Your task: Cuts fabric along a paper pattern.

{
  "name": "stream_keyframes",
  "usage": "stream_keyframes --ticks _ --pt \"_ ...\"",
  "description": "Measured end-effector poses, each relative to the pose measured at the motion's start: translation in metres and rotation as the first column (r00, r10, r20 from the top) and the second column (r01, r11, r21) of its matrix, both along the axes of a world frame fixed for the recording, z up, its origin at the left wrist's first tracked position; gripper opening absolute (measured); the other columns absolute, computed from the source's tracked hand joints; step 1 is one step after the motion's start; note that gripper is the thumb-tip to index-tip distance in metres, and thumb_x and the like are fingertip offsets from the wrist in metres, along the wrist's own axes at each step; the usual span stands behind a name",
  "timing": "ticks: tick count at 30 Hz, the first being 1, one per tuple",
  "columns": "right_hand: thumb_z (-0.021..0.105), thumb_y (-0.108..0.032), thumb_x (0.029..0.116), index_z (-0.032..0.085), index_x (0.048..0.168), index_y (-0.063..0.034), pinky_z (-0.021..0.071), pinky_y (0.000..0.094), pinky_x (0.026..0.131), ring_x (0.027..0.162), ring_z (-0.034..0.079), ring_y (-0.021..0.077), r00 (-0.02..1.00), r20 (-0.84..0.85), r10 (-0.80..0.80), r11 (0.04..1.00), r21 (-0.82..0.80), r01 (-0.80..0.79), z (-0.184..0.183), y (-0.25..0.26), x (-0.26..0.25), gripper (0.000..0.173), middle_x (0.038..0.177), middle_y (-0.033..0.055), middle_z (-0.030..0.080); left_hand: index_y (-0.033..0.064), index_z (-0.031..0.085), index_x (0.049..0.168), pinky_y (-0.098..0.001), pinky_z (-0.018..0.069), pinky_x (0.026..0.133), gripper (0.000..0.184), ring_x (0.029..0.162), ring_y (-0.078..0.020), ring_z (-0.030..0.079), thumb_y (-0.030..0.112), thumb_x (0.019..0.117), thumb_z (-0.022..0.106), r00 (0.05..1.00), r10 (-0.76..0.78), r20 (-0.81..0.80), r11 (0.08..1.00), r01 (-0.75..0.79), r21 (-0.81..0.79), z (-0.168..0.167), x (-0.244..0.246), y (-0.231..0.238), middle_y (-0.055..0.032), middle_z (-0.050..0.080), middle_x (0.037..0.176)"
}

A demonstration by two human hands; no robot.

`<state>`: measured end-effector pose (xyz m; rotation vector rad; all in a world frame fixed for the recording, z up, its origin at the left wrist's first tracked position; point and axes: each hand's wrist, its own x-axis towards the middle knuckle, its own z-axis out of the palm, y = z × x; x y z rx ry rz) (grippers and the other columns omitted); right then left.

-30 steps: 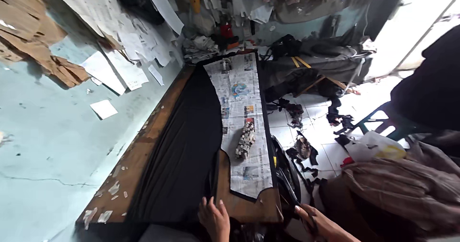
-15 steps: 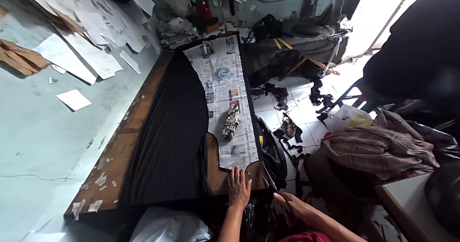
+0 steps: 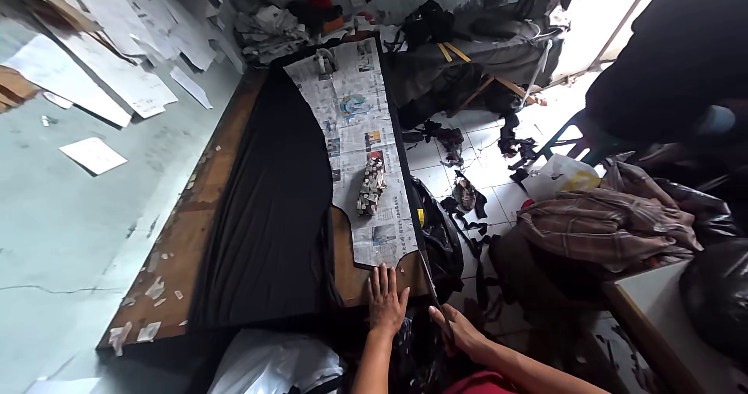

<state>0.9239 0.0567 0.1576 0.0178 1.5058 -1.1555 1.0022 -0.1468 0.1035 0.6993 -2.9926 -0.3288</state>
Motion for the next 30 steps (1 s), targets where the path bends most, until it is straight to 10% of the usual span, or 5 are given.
stream_keyframes --ticks 9,30 --pt "0.054 -0.067 0.0969 0.039 0.141 -0.0074 0.0581 0.0419 0.065 0.063 0.065 0.0240 0.990 -0.099 0.097 0.986 0.145 -0.082 0.010 -0.010 -0.002 0.076 0.083 0.0128 0.062 0.0016 0.032 0.159 -0.0611 0.0080 0.125 0.094 0.156 -0.0439 0.015 0.069 0.0952 0.048 0.993 -0.004 0.119 0.999 -0.002 0.053 0.008 -0.001 -0.002 -0.0220 0.022 0.168" --pt "0.037 -0.083 0.0919 0.037 0.149 -0.0080 0.0538 0.0559 0.096 0.112 0.069 0.0362 0.844 -0.300 0.445 0.831 0.489 -0.264 0.014 -0.036 -0.012 0.094 0.123 0.0201 0.068 0.0008 0.032 0.159 -0.0624 0.0101 0.124 0.102 0.156 -0.0432 0.017 0.075 0.0904 0.050 0.995 0.000 0.103 1.000 0.000 -0.002 0.002 -0.001 -0.002 -0.0218 0.024 0.167"
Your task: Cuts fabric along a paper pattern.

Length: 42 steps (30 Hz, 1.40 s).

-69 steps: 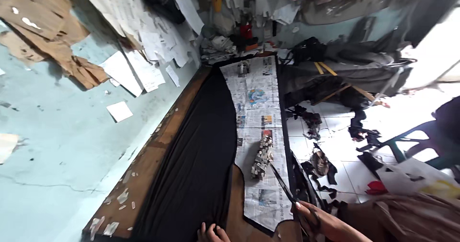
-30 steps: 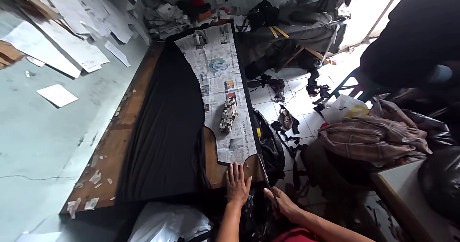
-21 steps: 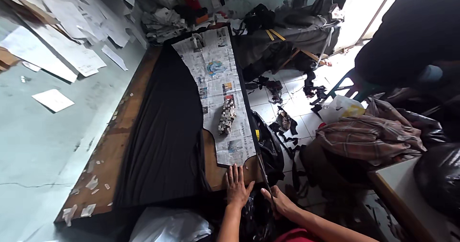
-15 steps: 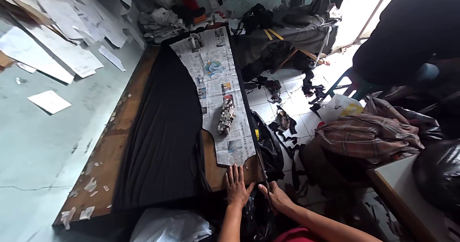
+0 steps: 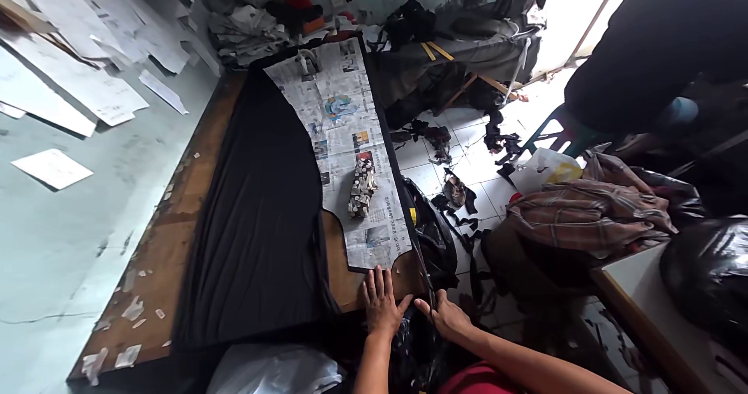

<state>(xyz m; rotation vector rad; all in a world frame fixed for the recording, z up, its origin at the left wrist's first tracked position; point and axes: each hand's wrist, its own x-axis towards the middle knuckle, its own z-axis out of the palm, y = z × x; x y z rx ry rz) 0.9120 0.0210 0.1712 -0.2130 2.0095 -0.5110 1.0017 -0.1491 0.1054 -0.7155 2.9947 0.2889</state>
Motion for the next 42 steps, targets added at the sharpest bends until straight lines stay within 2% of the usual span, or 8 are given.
stream_keyframes --ticks 4,7,14,21,30,36,39,42 --pt "0.041 -0.076 0.0959 0.044 0.142 -0.0076 0.0564 0.0540 0.089 0.099 0.071 0.0352 0.999 0.003 -0.054 0.995 -0.084 0.054 -0.005 0.003 0.001 0.083 0.113 0.0203 0.069 -0.0001 0.032 0.159 -0.0623 0.0103 0.124 0.102 0.156 -0.0436 0.017 0.074 0.0907 0.050 1.000 -0.001 -0.007 1.000 0.001 0.005 0.000 -0.001 0.000 -0.0220 0.024 0.167" --pt "0.043 -0.074 0.0966 0.043 0.142 -0.0064 0.0582 0.0520 0.085 0.093 0.073 0.0343 0.997 0.028 -0.070 0.993 -0.098 0.072 -0.003 0.003 -0.001 0.082 0.110 0.0204 0.069 0.0004 0.032 0.159 -0.0632 0.0102 0.124 0.102 0.156 -0.0432 0.017 0.074 0.0906 0.051 1.000 0.000 0.001 1.000 0.000 0.009 0.001 -0.001 0.000 -0.0218 0.024 0.167" --pt "0.039 -0.082 0.0925 0.034 0.150 -0.0075 0.0553 0.0542 0.094 0.107 0.070 0.0357 0.999 0.027 -0.033 0.999 -0.016 0.033 0.002 -0.014 -0.017 0.094 0.124 0.0212 0.067 0.0027 0.032 0.160 -0.0621 0.0089 0.124 0.104 0.157 -0.0413 0.016 0.077 0.0895 0.049 0.999 0.020 0.050 1.000 -0.021 0.020 0.003 -0.003 0.000 -0.0196 0.022 0.168" --pt "0.044 -0.073 0.0970 0.042 0.142 -0.0076 0.0586 0.0502 0.085 0.094 0.073 0.0331 0.997 0.008 -0.075 0.995 -0.068 0.076 -0.002 -0.014 -0.016 0.080 0.112 0.0200 0.069 0.0022 0.034 0.158 -0.0632 0.0122 0.124 0.104 0.155 -0.0426 0.019 0.078 0.0885 0.050 1.000 0.014 0.010 1.000 -0.014 -0.008 0.001 -0.002 0.000 -0.0205 0.025 0.167" --pt "0.038 -0.083 0.0918 0.030 0.152 -0.0083 0.0585 0.0503 0.087 0.097 0.073 0.0332 0.996 0.040 -0.074 0.997 -0.019 0.075 0.009 -0.038 -0.038 0.097 0.121 0.0205 0.067 0.0014 0.038 0.156 -0.0644 0.0168 0.122 0.101 0.154 -0.0438 0.024 0.075 0.0889 0.053 0.999 -0.002 -0.048 0.999 0.001 -0.040 -0.002 -0.001 0.000 -0.0212 0.030 0.165" --pt "0.044 -0.073 0.0970 0.040 0.145 -0.0078 0.0579 0.0496 0.086 0.095 0.072 0.0328 0.995 -0.002 -0.096 0.993 -0.067 0.096 0.001 -0.034 -0.036 0.081 0.115 0.0198 0.068 0.0014 0.038 0.157 -0.0637 0.0168 0.122 0.101 0.154 -0.0429 0.023 0.074 0.0884 0.055 1.000 0.004 -0.021 0.999 -0.004 -0.042 0.000 -0.001 0.000 -0.0212 0.029 0.166" --pt "0.041 -0.076 0.0962 0.035 0.149 -0.0071 0.0578 0.0508 0.088 0.097 0.073 0.0343 0.997 0.007 -0.070 0.997 -0.037 0.071 0.012 -0.038 -0.040 0.087 0.118 0.0211 0.068 -0.0001 0.040 0.155 -0.0655 0.0176 0.121 0.100 0.153 -0.0448 0.025 0.072 0.0878 0.057 0.998 -0.002 -0.064 0.999 0.000 -0.033 -0.001 -0.001 0.000 -0.0230 0.031 0.164" --pt "0.038 -0.081 0.0931 0.028 0.154 -0.0083 0.0583 0.0488 0.087 0.095 0.073 0.0324 0.998 0.024 -0.057 0.998 -0.003 0.057 0.017 -0.049 -0.051 0.095 0.118 0.0201 0.068 0.0011 0.039 0.156 -0.0646 0.0148 0.122 0.103 0.154 -0.0434 0.023 0.078 0.0887 0.048 0.999 -0.003 -0.053 1.000 0.002 -0.016 -0.001 0.000 -0.001 -0.0217 0.029 0.165"
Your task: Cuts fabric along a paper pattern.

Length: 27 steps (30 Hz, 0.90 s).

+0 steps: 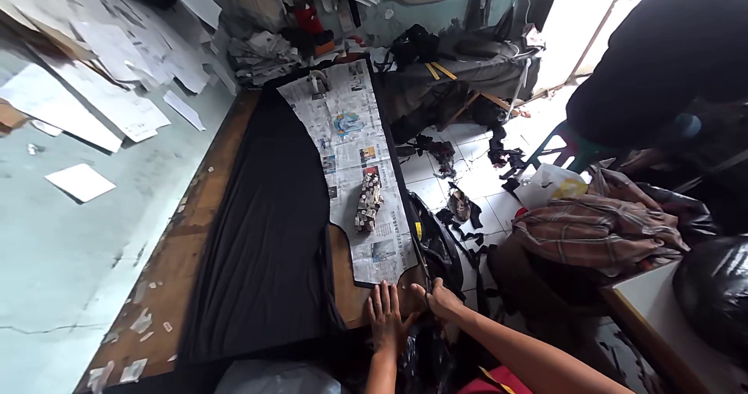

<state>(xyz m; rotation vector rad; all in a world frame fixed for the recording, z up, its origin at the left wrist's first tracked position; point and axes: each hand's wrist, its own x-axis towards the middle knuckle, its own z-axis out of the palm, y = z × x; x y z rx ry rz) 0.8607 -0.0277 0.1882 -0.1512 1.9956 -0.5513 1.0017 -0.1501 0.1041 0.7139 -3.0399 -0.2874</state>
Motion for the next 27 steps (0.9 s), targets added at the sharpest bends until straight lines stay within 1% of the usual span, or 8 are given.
stream_keyframes --ticks 2,5,9,13,17,20,23,27 --pt "0.037 -0.082 0.0931 0.027 0.154 -0.0084 0.0587 0.0483 0.084 0.093 0.073 0.0317 1.000 0.005 -0.018 1.000 -0.015 0.018 -0.001 -0.004 -0.005 0.096 0.117 0.0199 0.068 0.0025 0.039 0.156 -0.0638 0.0131 0.123 0.102 0.155 -0.0423 0.021 0.079 0.0888 0.046 1.000 0.012 0.021 1.000 -0.012 0.025 0.003 0.000 0.000 -0.0205 0.028 0.166" --pt "0.039 -0.078 0.0951 0.034 0.150 -0.0091 0.0591 0.0485 0.083 0.091 0.073 0.0321 0.999 -0.013 -0.042 0.998 -0.048 0.042 -0.008 -0.004 -0.007 0.089 0.114 0.0193 0.068 0.0036 0.037 0.158 -0.0622 0.0106 0.124 0.101 0.156 -0.0406 0.017 0.076 0.0888 0.051 0.997 0.029 0.067 0.998 -0.032 0.050 0.008 -0.002 0.001 -0.0192 0.025 0.168" --pt "0.043 -0.075 0.0960 0.037 0.146 -0.0093 0.0598 0.0452 0.078 0.084 0.073 0.0290 0.998 0.007 -0.066 0.995 -0.080 0.067 -0.012 0.001 -0.008 0.083 0.107 0.0174 0.069 0.0034 0.039 0.157 -0.0623 0.0137 0.124 0.102 0.155 -0.0413 0.020 0.076 0.0873 0.053 0.998 0.029 0.054 0.999 -0.031 0.027 0.009 -0.002 0.002 -0.0201 0.027 0.167" --pt "0.044 -0.080 0.0923 0.032 0.149 -0.0094 0.0600 0.0461 0.078 0.085 0.073 0.0296 0.997 0.034 -0.062 0.996 -0.063 0.064 -0.015 0.005 -0.013 0.091 0.109 0.0181 0.069 0.0019 0.041 0.155 -0.0633 0.0168 0.123 0.101 0.154 -0.0431 0.025 0.076 0.0875 0.053 1.000 0.018 0.023 1.000 -0.018 -0.011 0.008 -0.002 0.002 -0.0208 0.031 0.165" --pt "0.041 -0.087 0.0874 0.030 0.153 -0.0106 0.0584 0.0510 0.085 0.094 0.072 0.0335 0.998 0.042 -0.039 0.999 -0.026 0.040 -0.012 0.008 -0.012 0.102 0.118 0.0203 0.068 0.0004 0.043 0.154 -0.0643 0.0184 0.122 0.103 0.152 -0.0442 0.028 0.078 0.0865 0.051 1.000 0.001 -0.018 0.999 -0.002 -0.047 0.002 -0.001 0.002 -0.0218 0.034 0.163" --pt "0.042 -0.084 0.0894 0.034 0.152 -0.0106 0.0577 0.0526 0.087 0.098 0.072 0.0344 0.998 0.020 -0.062 0.997 -0.043 0.063 -0.019 0.010 -0.009 0.097 0.120 0.0203 0.068 0.0002 0.040 0.155 -0.0639 0.0169 0.122 0.102 0.153 -0.0442 0.026 0.075 0.0872 0.054 1.000 0.004 0.008 0.999 -0.003 -0.041 0.003 -0.001 0.002 -0.0221 0.032 0.164" --pt "0.044 -0.079 0.0929 0.040 0.147 -0.0115 0.0574 0.0532 0.088 0.098 0.072 0.0350 0.998 -0.005 -0.069 0.994 -0.082 0.068 -0.025 0.014 -0.006 0.087 0.117 0.0200 0.069 -0.0005 0.043 0.153 -0.0647 0.0203 0.121 0.100 0.151 -0.0454 0.029 0.073 0.0866 0.057 0.999 -0.006 -0.032 0.998 0.004 -0.064 -0.001 -0.001 0.002 -0.0228 0.035 0.162" --pt "0.043 -0.077 0.0949 0.038 0.148 -0.0100 0.0581 0.0515 0.083 0.090 0.072 0.0342 0.997 0.038 -0.074 0.992 -0.098 0.077 -0.015 0.011 -0.006 0.086 0.111 0.0207 0.069 -0.0008 0.042 0.154 -0.0648 0.0180 0.122 0.102 0.152 -0.0454 0.027 0.074 0.0869 0.056 1.000 -0.002 -0.011 1.000 0.002 -0.029 0.005 -0.001 0.003 -0.0235 0.033 0.163"
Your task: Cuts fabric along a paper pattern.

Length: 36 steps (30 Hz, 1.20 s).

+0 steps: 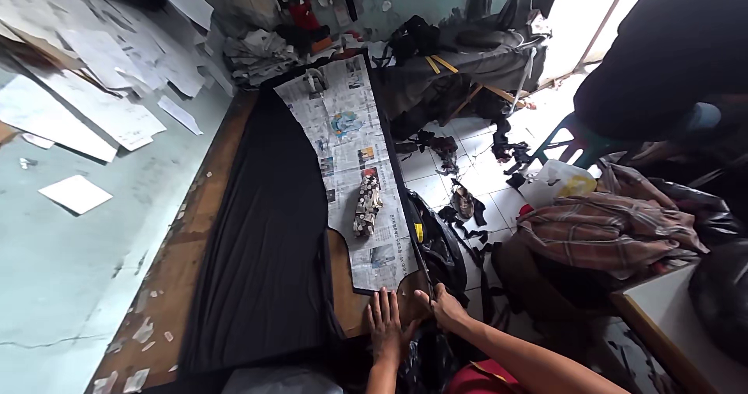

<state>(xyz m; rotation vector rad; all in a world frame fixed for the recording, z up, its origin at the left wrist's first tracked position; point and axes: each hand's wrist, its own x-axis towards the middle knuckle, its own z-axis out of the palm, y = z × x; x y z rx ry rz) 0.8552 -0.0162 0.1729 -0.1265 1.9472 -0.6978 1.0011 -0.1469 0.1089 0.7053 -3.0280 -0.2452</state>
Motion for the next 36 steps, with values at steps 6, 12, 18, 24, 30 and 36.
stream_keyframes --ticks 6,12,18,24,30,36 --pt "0.040 -0.083 0.0914 0.029 0.153 -0.0089 0.0580 0.0522 0.087 0.098 0.072 0.0355 0.997 0.066 0.033 0.999 0.038 -0.036 0.006 0.006 0.008 0.097 0.122 0.0225 0.066 -0.0022 0.045 0.152 -0.0654 0.0236 0.119 0.101 0.149 -0.0469 0.033 0.075 0.0870 0.053 0.997 -0.022 -0.070 0.999 0.019 -0.048 -0.003 0.002 -0.001 -0.0240 0.038 0.160" --pt "0.039 -0.082 0.0923 0.031 0.151 -0.0097 0.0589 0.0506 0.084 0.093 0.073 0.0336 0.999 0.053 0.011 0.999 0.035 -0.013 0.007 0.001 0.008 0.094 0.117 0.0206 0.068 -0.0009 0.045 0.152 -0.0657 0.0226 0.120 0.101 0.150 -0.0457 0.032 0.076 0.0868 0.053 0.998 -0.017 -0.068 0.999 0.014 -0.050 -0.008 0.002 -0.002 -0.0231 0.038 0.161" --pt "0.039 -0.081 0.0935 0.032 0.152 -0.0097 0.0574 0.0513 0.089 0.100 0.072 0.0339 1.000 0.014 0.023 0.998 0.059 -0.024 0.011 -0.008 0.003 0.092 0.120 0.0204 0.068 0.0008 0.039 0.156 -0.0635 0.0154 0.123 0.103 0.154 -0.0432 0.024 0.078 0.0875 0.051 0.999 0.011 0.034 1.000 -0.012 0.018 -0.001 0.000 -0.001 -0.0218 0.029 0.165" --pt "0.038 -0.082 0.0926 0.032 0.152 -0.0088 0.0561 0.0530 0.094 0.106 0.071 0.0350 0.997 -0.033 0.074 0.994 0.086 -0.071 0.011 -0.005 0.005 0.094 0.122 0.0201 0.068 0.0003 0.041 0.155 -0.0642 0.0190 0.122 0.103 0.152 -0.0441 0.027 0.076 0.0869 0.053 1.000 0.005 -0.006 1.000 -0.005 -0.022 -0.003 0.000 -0.001 -0.0219 0.033 0.164" --pt "0.043 -0.073 0.0974 0.040 0.146 -0.0092 0.0569 0.0537 0.088 0.095 0.072 0.0356 0.997 -0.058 0.057 0.998 0.014 -0.057 0.004 0.000 0.004 0.081 0.113 0.0207 0.069 -0.0010 0.046 0.151 -0.0666 0.0211 0.120 0.094 0.150 -0.0463 0.032 0.071 0.0913 0.051 0.998 0.002 -0.058 1.000 -0.002 -0.014 -0.002 0.000 -0.001 -0.0236 0.039 0.160" --pt "0.042 -0.081 0.0922 0.034 0.149 -0.0108 0.0600 0.0490 0.077 0.081 0.072 0.0317 0.997 0.080 0.004 0.999 -0.034 -0.001 0.009 0.002 -0.006 0.091 0.110 0.0202 0.068 0.0003 0.060 0.140 -0.0624 0.0279 0.119 0.061 0.144 -0.0450 0.043 0.045 0.0983 0.053 0.974 -0.059 -0.219 0.996 0.073 0.055 0.013 -0.044 0.001 -0.0227 0.051 0.151"
